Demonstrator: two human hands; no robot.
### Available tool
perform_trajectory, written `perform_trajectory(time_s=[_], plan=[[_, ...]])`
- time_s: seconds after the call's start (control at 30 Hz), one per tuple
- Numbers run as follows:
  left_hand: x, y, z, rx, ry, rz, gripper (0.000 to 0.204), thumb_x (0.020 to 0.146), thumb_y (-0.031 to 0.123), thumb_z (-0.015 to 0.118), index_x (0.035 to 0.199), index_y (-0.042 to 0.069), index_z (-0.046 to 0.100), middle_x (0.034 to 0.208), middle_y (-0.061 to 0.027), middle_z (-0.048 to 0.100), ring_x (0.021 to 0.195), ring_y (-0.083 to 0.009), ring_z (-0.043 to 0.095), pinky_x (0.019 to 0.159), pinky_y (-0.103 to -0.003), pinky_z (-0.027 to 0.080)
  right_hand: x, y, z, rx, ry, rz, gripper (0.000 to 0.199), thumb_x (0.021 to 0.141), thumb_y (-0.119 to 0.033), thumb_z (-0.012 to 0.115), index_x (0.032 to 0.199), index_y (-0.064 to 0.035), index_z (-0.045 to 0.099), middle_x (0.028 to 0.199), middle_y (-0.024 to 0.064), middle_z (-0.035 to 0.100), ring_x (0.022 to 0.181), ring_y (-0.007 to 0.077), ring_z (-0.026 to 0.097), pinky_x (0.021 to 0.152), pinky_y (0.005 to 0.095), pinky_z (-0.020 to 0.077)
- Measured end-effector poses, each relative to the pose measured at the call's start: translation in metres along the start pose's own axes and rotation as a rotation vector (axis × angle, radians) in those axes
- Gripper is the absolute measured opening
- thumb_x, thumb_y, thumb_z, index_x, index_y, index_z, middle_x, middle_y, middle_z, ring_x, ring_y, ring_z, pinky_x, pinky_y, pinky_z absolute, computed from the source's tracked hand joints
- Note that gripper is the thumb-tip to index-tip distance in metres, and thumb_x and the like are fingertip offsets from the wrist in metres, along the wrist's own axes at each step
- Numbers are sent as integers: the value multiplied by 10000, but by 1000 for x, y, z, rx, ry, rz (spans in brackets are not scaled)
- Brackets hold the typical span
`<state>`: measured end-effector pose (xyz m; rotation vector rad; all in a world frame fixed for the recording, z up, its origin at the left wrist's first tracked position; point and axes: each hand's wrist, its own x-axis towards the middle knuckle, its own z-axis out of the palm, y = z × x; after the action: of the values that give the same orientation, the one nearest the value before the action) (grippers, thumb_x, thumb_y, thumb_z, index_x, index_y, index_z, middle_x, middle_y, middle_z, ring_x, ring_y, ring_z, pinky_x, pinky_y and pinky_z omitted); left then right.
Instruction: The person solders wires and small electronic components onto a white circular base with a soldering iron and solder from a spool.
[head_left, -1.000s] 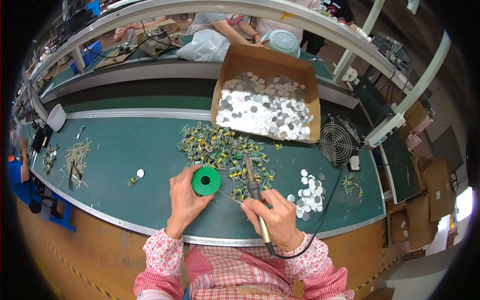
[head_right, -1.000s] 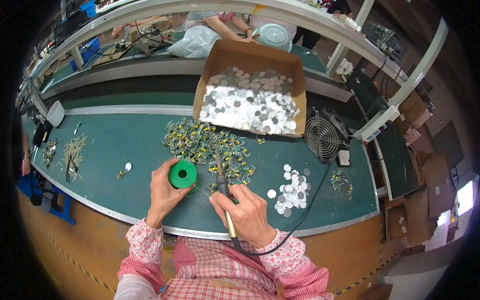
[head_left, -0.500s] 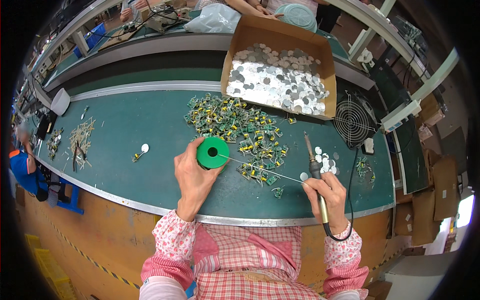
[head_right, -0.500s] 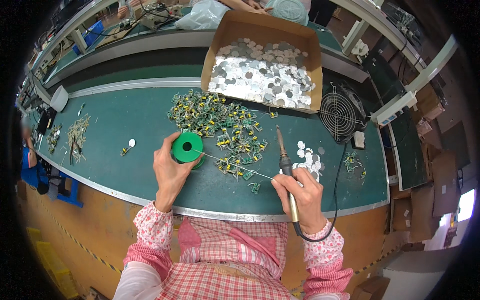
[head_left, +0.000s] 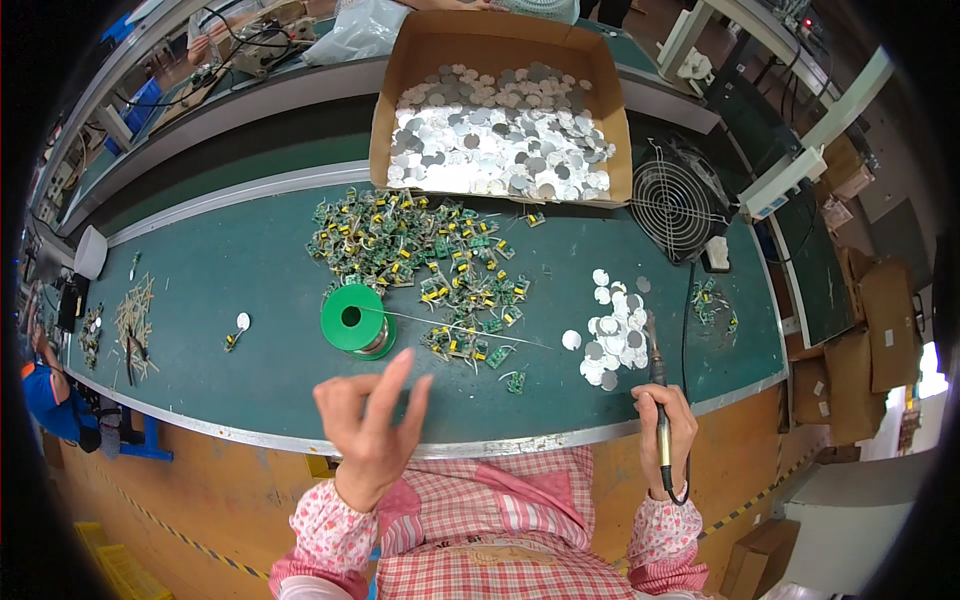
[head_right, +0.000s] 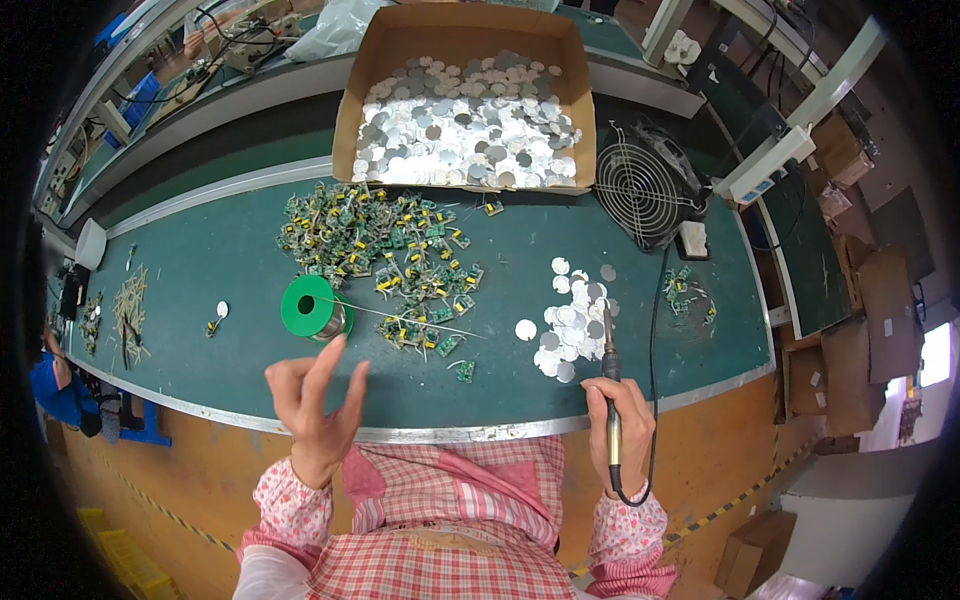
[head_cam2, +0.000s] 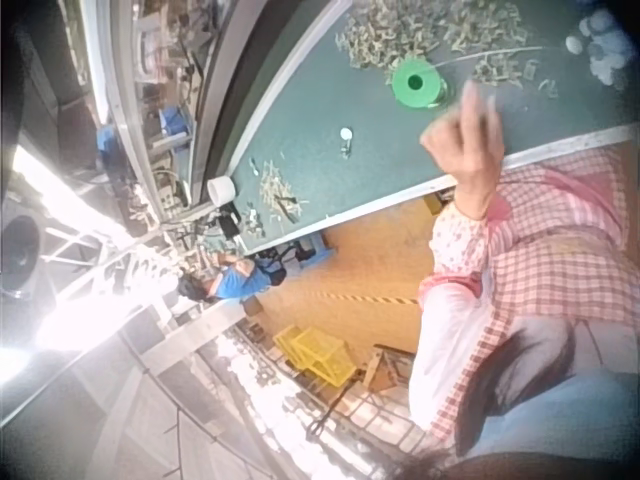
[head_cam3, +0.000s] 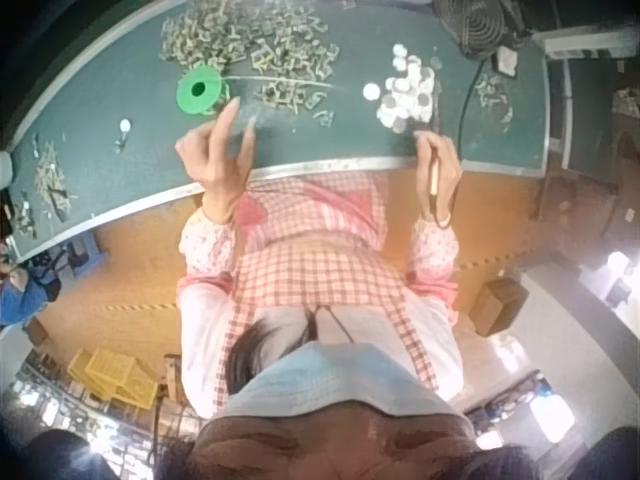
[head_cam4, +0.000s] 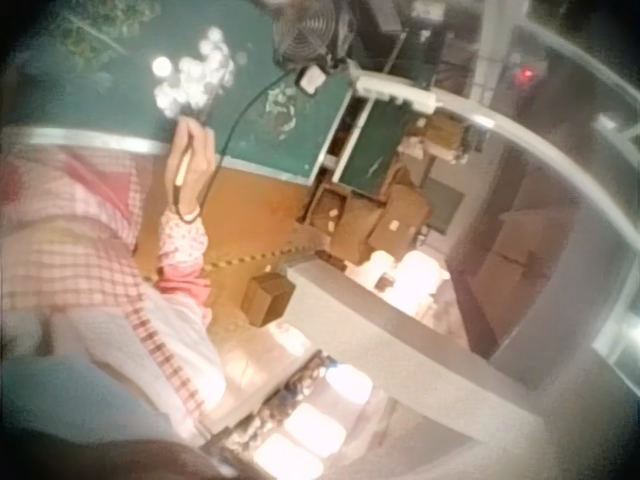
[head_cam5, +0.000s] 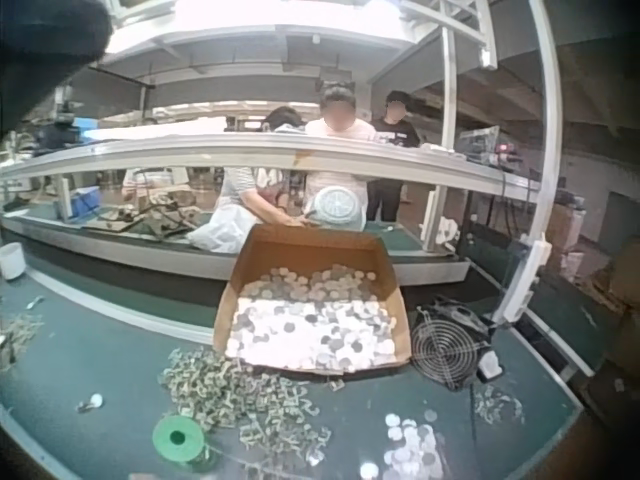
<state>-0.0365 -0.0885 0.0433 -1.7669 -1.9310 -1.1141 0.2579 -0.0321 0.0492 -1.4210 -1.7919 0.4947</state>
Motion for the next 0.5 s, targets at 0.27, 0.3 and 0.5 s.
perform_trajectory(time_s=[0.27, 0.3, 0.5], plan=[[66, 10, 33, 1, -75, 528, 355, 729, 166, 752, 1066, 89, 669, 656, 26, 387, 598, -146, 402, 619, -305, 328, -9, 3, -15, -144, 35, -130, 83, 816, 8, 625, 892, -20, 643, 736, 111, 570, 631, 243, 564, 564, 319, 428], [68, 12, 26, -6, -52, 586, 338, 741, 181, 743, 1055, 77, 671, 638, 26, 353, 570, -136, 379, 592, -297, 324, -11, 5, -18, -155, 52, -126, 85, 812, 9, 628, 891, -19, 643, 738, 111, 571, 632, 246, 565, 563, 321, 429], [54, 4, 22, 18, -77, 701, 332, 731, 172, 761, 1039, 87, 674, 635, 31, 334, 547, -112, 363, 565, -289, 328, -9, 8, -8, -95, 33, -69, 106, 791, 15, 640, 891, -21, 647, 740, 118, 579, 645, 254, 573, 569, 331, 440]])
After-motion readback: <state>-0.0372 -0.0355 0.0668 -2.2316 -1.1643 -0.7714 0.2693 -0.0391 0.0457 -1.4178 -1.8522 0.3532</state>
